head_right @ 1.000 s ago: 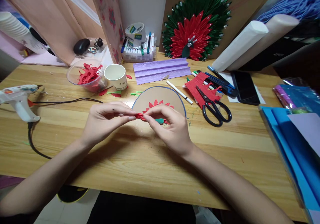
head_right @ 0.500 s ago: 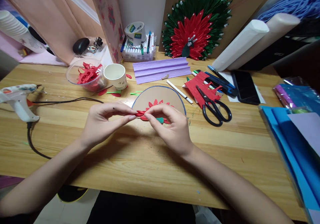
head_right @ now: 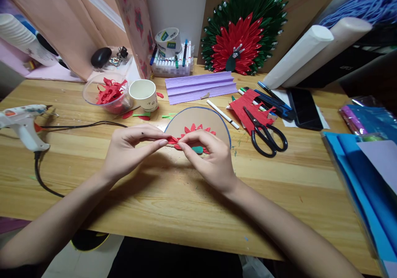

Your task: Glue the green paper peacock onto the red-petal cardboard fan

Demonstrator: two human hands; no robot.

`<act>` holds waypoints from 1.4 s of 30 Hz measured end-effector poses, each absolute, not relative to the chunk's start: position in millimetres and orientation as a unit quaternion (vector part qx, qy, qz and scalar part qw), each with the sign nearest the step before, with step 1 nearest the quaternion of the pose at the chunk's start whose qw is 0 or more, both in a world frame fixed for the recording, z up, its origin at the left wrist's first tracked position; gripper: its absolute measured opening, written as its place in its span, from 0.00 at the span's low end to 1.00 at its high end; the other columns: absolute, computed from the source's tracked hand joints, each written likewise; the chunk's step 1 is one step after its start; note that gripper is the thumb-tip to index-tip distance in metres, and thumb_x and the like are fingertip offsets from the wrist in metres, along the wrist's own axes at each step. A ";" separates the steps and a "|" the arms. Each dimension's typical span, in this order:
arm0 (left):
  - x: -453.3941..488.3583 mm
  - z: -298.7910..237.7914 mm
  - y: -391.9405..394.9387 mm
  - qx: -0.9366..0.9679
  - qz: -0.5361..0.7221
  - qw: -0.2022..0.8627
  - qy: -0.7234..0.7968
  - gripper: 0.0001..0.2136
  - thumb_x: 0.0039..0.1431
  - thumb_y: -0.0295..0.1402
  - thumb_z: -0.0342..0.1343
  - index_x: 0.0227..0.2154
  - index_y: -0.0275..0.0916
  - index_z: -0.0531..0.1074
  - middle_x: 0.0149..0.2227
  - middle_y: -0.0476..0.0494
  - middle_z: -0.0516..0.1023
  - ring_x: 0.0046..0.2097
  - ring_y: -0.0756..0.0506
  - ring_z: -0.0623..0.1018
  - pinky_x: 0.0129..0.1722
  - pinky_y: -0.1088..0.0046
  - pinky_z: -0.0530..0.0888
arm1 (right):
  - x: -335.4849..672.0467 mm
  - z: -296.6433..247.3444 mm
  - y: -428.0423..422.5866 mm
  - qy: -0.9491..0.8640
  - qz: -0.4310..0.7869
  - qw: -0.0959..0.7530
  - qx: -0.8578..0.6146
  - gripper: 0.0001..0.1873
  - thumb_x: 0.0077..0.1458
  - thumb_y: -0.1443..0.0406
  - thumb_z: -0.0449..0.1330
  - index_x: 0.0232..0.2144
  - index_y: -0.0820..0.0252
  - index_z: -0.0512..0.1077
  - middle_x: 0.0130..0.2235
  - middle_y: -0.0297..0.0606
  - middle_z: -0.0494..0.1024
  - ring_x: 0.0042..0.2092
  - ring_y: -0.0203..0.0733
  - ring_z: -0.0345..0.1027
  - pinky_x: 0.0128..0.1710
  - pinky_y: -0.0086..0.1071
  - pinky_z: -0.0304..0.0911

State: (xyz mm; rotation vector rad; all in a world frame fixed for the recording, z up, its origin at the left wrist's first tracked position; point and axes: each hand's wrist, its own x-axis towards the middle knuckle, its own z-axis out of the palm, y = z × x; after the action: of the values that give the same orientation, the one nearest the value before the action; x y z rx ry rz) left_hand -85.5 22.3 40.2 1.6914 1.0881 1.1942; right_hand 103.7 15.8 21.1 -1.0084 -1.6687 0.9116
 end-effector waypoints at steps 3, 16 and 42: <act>-85.8 37.7 23.3 0.666 0.475 0.385 0.428 0.04 0.50 0.27 0.62 0.31 0.38 0.79 0.31 0.45 0.81 0.33 0.49 0.79 0.34 0.74 0.76 | 102.7 19.9 16.0 -0.681 0.376 0.473 -0.413 0.03 0.52 0.71 0.61 0.32 0.60 0.72 0.32 0.34 0.76 0.34 0.35 0.72 0.35 0.29 0.69; -88.2 34.8 22.3 0.711 0.472 0.290 0.433 0.04 0.50 0.28 0.62 0.30 0.37 0.78 0.31 0.45 0.81 0.33 0.49 0.78 0.35 0.73 0.74 | 101.7 15.7 17.2 -0.675 0.378 0.476 -0.418 0.03 0.52 0.70 0.61 0.32 0.60 0.72 0.32 0.35 0.76 0.34 0.34 0.73 0.37 0.29 0.69; -86.5 35.6 24.1 0.712 0.450 0.312 0.440 0.02 0.54 0.29 0.58 0.28 0.37 0.74 0.29 0.46 0.78 0.32 0.49 0.76 0.35 0.74 0.72 | 99.8 18.6 15.2 -0.640 0.426 0.476 -0.427 0.02 0.53 0.67 0.61 0.32 0.59 0.71 0.32 0.37 0.77 0.34 0.39 0.75 0.37 0.33 0.72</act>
State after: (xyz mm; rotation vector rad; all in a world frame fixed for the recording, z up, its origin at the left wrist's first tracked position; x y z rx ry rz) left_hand -86.5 24.1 35.6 1.8779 1.1603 1.1867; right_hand 99.8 15.2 18.6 -1.0440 -1.5640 1.0404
